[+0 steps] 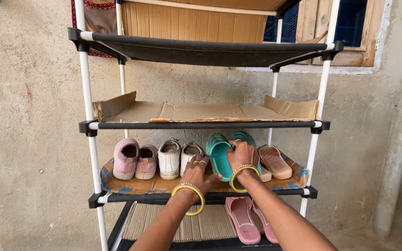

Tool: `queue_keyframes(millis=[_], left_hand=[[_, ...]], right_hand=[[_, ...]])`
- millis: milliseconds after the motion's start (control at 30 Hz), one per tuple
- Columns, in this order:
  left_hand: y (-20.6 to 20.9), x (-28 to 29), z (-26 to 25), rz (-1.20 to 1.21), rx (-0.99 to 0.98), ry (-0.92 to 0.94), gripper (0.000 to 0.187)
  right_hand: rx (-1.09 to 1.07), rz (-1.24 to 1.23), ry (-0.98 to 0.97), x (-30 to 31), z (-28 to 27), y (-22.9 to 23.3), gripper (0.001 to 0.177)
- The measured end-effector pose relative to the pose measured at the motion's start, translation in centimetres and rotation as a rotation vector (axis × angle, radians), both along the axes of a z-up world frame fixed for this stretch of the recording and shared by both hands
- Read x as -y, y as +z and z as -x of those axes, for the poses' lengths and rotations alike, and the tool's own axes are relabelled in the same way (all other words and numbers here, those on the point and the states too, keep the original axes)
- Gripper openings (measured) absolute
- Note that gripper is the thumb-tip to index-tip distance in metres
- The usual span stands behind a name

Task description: The person wipes several pairs of shoes with a cloth and places them on a multi-tier shoe rack. The person cleans teal clogs, beige sandals, pink slip-ons, and brown platform sandals, then arranges them on the rack.

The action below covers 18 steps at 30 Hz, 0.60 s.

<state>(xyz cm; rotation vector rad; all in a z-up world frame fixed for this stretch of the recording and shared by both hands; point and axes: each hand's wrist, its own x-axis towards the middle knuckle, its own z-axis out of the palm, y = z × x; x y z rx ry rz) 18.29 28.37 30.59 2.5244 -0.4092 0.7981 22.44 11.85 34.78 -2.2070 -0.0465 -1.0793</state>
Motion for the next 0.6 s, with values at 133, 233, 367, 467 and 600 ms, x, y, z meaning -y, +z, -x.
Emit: queue_keyframes(millis=[133,233,367,467,600], left_hand=[[-1.5,0.3,-3.0,-0.078,0.021,0.021,0.091],[-2.1,-0.3,-4.4,-0.185,0.082,0.099,0.09],[-1.2,-0.9,-3.5,-0.271,0.005,0.253,0.098],[0.3,0.0,-1.6,-0.4,-0.131,0.31,0.098],[1.6,1.0,-0.7,-0.58,-0.086,0.285,0.098]], right_hand=[[0.047,0.041,0.001,1.5,-2.0,0.4,0.028],[0.045,0.044,-0.027,2.7,-3.7,0.7,0.028],[0.036,0.077,-0.038,4.2,-4.7,0.8,0.027],[-0.011,0.055,-0.03,5.7,-5.2,1.1,0.028],[-0.034,0.039,0.006,7.7,-5.7,1.2,0.028]])
